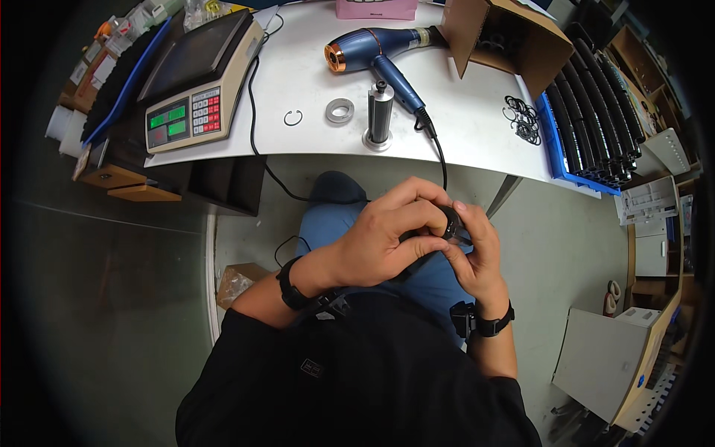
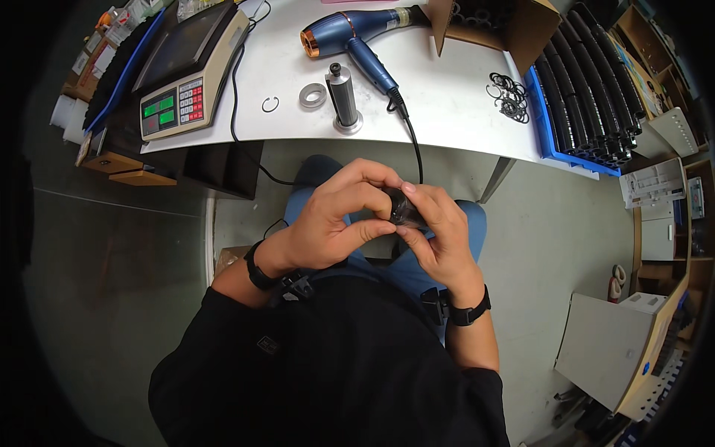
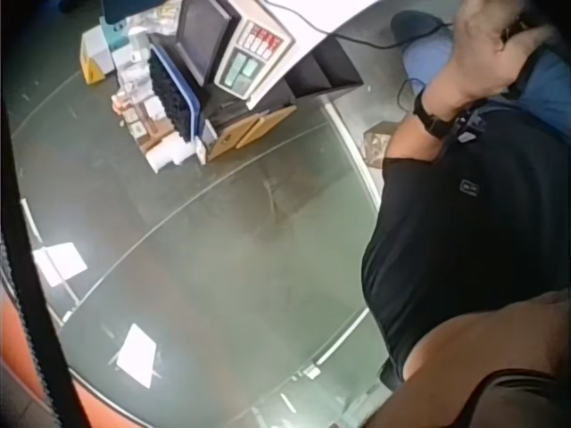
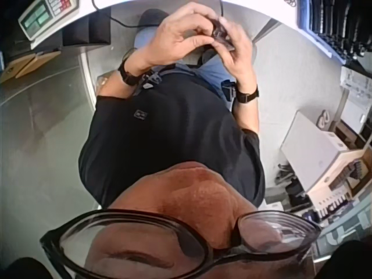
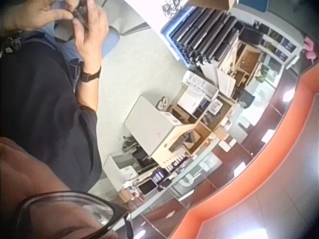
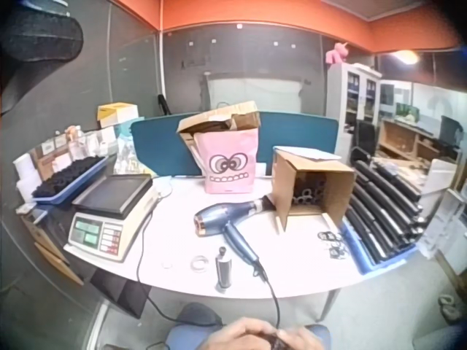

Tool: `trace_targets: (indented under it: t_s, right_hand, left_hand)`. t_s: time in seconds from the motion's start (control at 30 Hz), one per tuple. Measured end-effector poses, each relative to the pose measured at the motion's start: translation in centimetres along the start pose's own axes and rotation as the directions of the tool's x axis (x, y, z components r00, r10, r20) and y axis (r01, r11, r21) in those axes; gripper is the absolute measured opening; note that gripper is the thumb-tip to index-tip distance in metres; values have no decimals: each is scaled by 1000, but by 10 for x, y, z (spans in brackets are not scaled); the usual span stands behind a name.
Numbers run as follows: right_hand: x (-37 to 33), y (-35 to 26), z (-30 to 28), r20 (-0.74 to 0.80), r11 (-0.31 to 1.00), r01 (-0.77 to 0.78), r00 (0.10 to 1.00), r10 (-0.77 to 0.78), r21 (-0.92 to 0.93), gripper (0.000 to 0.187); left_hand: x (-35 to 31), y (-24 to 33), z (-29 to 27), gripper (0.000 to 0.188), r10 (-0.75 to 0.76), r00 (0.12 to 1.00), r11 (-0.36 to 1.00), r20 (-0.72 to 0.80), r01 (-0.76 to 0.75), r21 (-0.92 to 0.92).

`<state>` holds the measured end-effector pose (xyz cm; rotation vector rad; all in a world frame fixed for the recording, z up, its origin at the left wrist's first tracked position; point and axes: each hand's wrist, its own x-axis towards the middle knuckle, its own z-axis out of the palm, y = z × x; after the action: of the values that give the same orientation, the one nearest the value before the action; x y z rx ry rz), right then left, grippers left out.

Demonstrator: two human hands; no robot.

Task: Assembling and inspecting components of a hair dryer at a workstation.

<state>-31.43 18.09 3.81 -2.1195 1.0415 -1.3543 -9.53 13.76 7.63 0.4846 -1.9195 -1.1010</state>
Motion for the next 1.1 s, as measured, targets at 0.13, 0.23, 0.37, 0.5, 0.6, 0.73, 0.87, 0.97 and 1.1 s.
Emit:
trace_targets:
  t_s: [0.13,0.23,0.37,0.5,0.6,0.73,0.87,0.97,1.1]
  right_hand:
    - [-7,4,5,-27,998,-31,999,32,49,66]
    - [-13,7,12,-56,986,-65,996,74,154,66]
    - [-22,11,19,-72,953,-107,988,133,284,66]
    - [-27,11,24,-36,864,-144,982,185,483,69]
    - [-28,9,26,-33,837,-127,985,171,533,70]
    - [-27,9,27,-36,836,-103,989,145,539,71]
    - [-28,8,27,-37,828,-100,989,145,551,71]
    - [-29,6,27,-26,796,-128,984,178,591,73]
    - [-27,3,26,11,755,-176,976,218,632,74]
  left_hand:
    - [1,-1,3,14,26,1000,999,-11,-26,28]
    - [2,-2,3,15,55,998,997,-14,-54,57]
    - [2,0,-1,21,19,1000,999,16,-20,42]
    - [3,3,0,24,56,998,998,16,-57,39]
    - [3,4,2,24,98,995,993,2,-98,62]
    - [2,5,2,24,108,994,992,2,-108,61]
    - [3,5,4,25,129,992,990,-7,-128,61]
    - [3,6,4,25,122,993,990,-9,-121,77]
    - [5,8,3,26,96,995,994,-32,-94,57]
